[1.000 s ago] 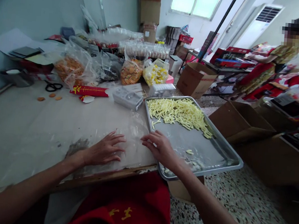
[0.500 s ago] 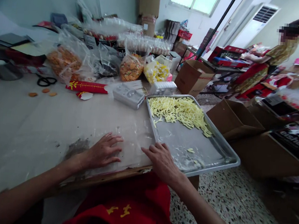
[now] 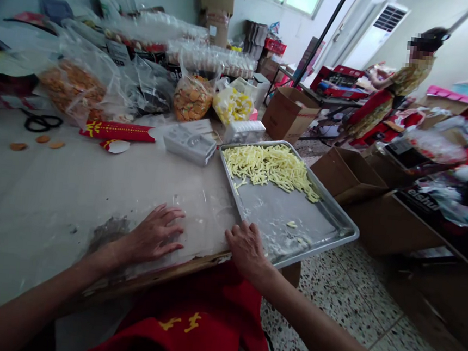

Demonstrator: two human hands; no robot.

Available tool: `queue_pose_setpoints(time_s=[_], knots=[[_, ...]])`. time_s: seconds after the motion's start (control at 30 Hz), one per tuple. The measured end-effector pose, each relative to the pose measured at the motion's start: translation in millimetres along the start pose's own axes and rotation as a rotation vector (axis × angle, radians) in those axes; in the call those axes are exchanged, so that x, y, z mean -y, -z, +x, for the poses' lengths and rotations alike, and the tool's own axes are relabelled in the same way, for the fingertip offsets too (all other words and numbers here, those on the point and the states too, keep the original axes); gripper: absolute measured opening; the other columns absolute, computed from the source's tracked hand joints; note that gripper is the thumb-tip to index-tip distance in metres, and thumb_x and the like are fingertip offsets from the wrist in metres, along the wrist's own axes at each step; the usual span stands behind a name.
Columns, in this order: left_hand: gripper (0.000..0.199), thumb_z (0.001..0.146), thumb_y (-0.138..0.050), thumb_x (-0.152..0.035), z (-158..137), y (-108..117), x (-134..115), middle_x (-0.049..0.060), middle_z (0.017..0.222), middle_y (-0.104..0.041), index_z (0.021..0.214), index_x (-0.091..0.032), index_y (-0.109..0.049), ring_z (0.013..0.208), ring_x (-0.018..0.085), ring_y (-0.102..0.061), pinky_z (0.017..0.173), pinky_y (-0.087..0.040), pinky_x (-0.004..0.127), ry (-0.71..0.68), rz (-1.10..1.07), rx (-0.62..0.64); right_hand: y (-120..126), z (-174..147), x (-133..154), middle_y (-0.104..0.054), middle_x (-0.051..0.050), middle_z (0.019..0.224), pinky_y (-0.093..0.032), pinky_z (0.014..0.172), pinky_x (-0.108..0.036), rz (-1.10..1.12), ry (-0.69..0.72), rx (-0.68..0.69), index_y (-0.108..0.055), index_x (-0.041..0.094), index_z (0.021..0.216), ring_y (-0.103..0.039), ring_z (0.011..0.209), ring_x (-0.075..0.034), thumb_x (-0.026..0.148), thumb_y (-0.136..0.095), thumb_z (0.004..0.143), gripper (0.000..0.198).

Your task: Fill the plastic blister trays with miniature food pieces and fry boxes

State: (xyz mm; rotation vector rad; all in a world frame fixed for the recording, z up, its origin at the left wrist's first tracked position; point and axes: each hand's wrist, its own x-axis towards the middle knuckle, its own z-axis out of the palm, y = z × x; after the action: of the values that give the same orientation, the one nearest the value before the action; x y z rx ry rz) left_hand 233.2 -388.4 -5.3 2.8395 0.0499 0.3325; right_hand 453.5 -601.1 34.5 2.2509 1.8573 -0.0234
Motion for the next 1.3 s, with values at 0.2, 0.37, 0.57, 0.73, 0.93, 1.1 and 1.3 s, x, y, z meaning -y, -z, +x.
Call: queue_pose_setpoints(time_s=[0.2,0.37,0.57,0.73,0.93,1.1,1.3], knots=[[0.031,0.094,-0.059,-0.048,1,1,0,0.013,0.142,-0.054,0.110,-0.022,-0.069,0.138,0.033,-0.043,0.117,-0.026,0.061,0.010,-0.024,0.006,-6,5,-1,-0.066,-0.011,0.097,-0.038,0.098,-0.044,-0.063,0.063,-0.005,-0.067,0.019,0.097,-0.054,0.107,-0.032,0.004,-0.054,0.087,0.022],[0.033,0.093,-0.063,-0.047,3,0,0,0.012,0.143,-0.055,0.117,-0.026,-0.069,0.139,0.032,-0.044,0.118,-0.025,0.060,-0.008,-0.066,0.016,3,3,-2,-0.066,-0.011,0.096,-0.040,0.092,-0.043,-0.034,0.121,0.008,-0.066,0.016,0.096,-0.056,0.099,-0.030,0.006,-0.058,0.086,0.016],[0.042,0.091,-0.066,-0.046,8,-3,2,0.012,0.141,-0.058,0.129,-0.029,-0.065,0.135,0.033,-0.050,0.117,-0.026,0.062,-0.034,-0.060,-0.012,17,1,-6,-0.068,-0.012,0.094,-0.040,0.090,-0.041,-0.013,0.133,0.033,-0.069,0.016,0.090,-0.056,0.101,-0.029,0.010,-0.058,0.091,0.013],[0.043,0.088,-0.068,-0.052,17,1,0,0.011,0.135,-0.063,0.124,-0.027,-0.067,0.129,0.033,-0.055,0.115,-0.028,0.064,-0.034,-0.020,-0.006,28,3,-25,-0.070,-0.009,0.093,-0.041,0.087,-0.037,0.099,0.115,-0.050,-0.069,0.020,0.090,-0.058,0.098,-0.027,0.018,-0.058,0.097,0.013],[0.044,0.090,-0.066,-0.050,25,7,-2,0.010,0.124,-0.068,0.127,-0.026,-0.063,0.118,0.029,-0.062,0.112,-0.032,0.063,-0.037,-0.033,-0.037,18,50,-63,-0.072,-0.012,0.114,-0.046,0.081,-0.033,0.234,-0.365,-0.120,-0.053,0.018,0.138,-0.068,0.102,-0.027,0.038,-0.049,0.105,0.039],[0.045,0.087,-0.072,-0.046,24,-1,1,0.009,0.123,-0.069,0.127,-0.027,-0.063,0.115,0.029,-0.063,0.113,-0.033,0.063,-0.025,-0.043,-0.076,-5,83,-65,-0.076,-0.010,0.106,-0.048,0.076,-0.032,0.250,-0.370,-0.041,-0.047,0.022,0.146,-0.073,0.097,-0.026,0.034,-0.038,0.107,0.042],[0.044,0.083,-0.076,-0.046,26,-7,6,0.007,0.121,-0.069,0.122,-0.029,-0.065,0.117,0.029,-0.061,0.115,-0.030,0.062,-0.017,-0.112,-0.091,-11,95,-56,-0.076,-0.011,0.108,-0.049,0.073,-0.030,0.207,-0.373,-0.055,-0.051,0.020,0.142,-0.074,0.094,-0.024,0.030,-0.036,0.107,0.039]])
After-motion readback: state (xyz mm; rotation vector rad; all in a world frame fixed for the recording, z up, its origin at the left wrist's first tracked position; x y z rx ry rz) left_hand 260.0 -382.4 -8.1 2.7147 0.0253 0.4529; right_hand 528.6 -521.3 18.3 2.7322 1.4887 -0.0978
